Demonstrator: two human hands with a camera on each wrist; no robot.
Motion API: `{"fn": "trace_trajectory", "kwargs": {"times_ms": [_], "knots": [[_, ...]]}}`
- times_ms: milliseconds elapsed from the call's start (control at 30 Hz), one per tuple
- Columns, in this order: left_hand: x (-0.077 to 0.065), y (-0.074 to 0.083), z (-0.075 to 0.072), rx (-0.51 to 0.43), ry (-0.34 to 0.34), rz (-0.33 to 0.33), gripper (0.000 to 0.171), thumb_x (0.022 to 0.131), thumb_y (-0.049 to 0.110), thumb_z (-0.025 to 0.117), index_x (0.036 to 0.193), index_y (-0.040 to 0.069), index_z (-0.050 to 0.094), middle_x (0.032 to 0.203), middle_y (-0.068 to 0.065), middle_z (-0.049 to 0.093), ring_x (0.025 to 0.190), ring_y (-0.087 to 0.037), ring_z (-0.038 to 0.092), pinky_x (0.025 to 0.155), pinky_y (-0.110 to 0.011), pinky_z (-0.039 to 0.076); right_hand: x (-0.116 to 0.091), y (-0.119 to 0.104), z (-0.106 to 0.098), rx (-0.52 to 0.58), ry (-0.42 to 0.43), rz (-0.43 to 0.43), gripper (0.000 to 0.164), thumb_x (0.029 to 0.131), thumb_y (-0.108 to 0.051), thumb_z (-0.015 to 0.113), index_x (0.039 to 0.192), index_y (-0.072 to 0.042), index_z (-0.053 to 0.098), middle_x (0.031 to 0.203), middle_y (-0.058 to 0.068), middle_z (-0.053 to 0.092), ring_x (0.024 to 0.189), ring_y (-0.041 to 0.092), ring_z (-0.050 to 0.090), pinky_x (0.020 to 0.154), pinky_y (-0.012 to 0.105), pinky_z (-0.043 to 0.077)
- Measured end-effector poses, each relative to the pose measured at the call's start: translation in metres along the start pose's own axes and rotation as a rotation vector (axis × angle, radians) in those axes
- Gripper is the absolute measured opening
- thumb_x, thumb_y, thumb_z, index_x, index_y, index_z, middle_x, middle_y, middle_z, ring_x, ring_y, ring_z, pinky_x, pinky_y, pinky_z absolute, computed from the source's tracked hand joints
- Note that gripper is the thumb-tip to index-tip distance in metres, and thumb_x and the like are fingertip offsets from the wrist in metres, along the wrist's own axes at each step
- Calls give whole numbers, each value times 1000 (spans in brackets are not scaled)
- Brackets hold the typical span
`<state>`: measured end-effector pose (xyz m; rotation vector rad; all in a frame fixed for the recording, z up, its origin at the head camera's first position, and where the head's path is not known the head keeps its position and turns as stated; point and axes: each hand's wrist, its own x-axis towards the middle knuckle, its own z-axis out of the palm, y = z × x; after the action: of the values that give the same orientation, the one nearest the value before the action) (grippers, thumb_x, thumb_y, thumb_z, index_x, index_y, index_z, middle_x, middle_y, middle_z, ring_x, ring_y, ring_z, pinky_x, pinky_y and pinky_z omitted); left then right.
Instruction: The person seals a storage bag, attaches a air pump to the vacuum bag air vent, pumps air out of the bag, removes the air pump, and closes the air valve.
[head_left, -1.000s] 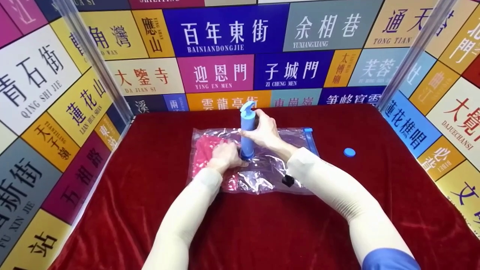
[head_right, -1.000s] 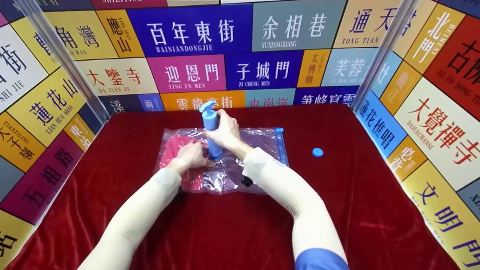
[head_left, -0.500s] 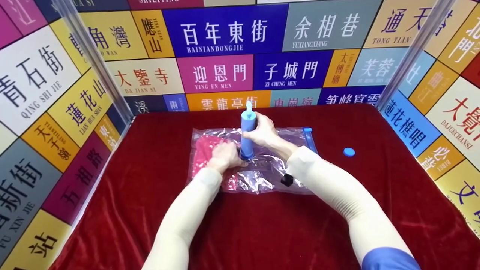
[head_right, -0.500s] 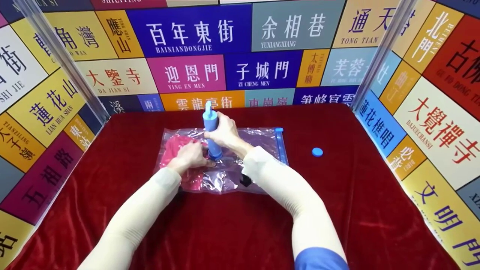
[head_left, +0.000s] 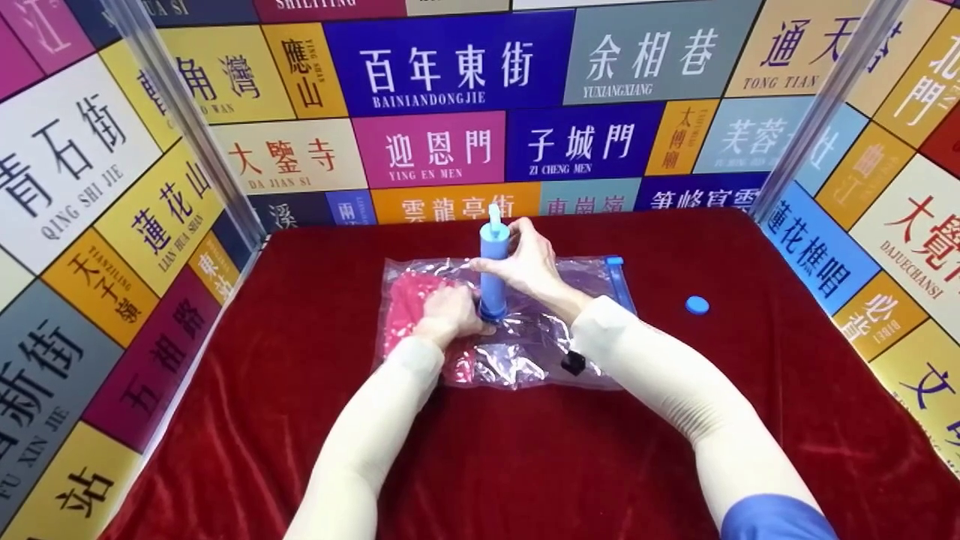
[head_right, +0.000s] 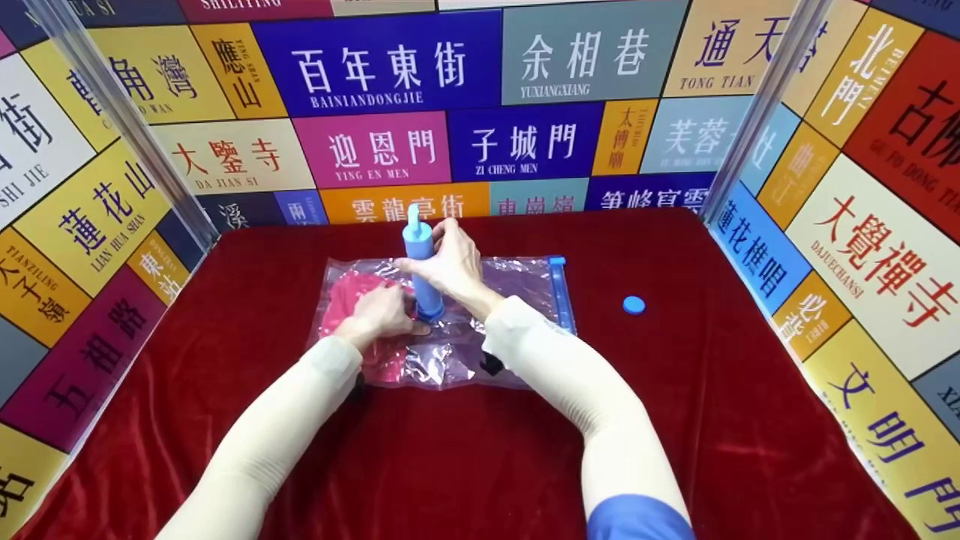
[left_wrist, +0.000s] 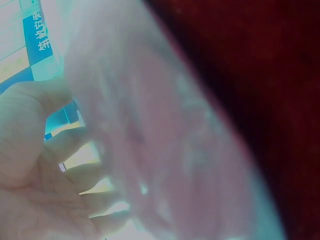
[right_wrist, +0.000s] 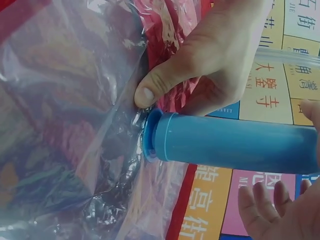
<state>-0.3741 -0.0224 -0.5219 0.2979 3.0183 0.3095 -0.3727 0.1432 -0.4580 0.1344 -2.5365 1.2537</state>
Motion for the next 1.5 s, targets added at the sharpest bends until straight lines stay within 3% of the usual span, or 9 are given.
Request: {"fn": "trace_trajectory", "kwargs": {"times_ms": [167,533,1067,1300,1500], "knots": [[0,0,1,-6,3,-3,90,63,67,94,130,12,71,122,-11,72,113,-34,66,98,-49,57,0,-2,2,-13,31,-9,68,67,-52,97,110,-15,61,96,2,71,91,21,66,80,38,53],[3,-1,0,-6,-4,5,85,64,66,95,130,17,73,121,-11,72,113,-34,66,97,-49,57,3,-11,-2,-29,14,2,56,70,-33,96,116,-14,69,101,4,75,92,25,67,83,42,54],[-1,1,-2,-6,15,7,82,63,64,96,124,13,74,116,-11,75,109,-32,68,96,-47,57,4,-17,-4,-61,-51,45,69,71,-38,95,131,-14,68,115,7,76,105,29,70,97,42,55],[-2,1,-2,-12,13,19,77,63,64,96,122,18,76,115,-12,76,107,-34,70,94,-48,58,2,-16,-1,-62,-20,72,88,61,-51,98,129,-17,54,108,5,75,101,26,69,89,42,54],[1,1,-1,-12,8,-2,83,62,65,96,125,15,74,117,-13,76,108,-34,71,94,-48,58,2,-14,3,-84,17,59,87,61,-58,98,123,-16,55,110,3,71,102,25,66,88,41,54]]}}
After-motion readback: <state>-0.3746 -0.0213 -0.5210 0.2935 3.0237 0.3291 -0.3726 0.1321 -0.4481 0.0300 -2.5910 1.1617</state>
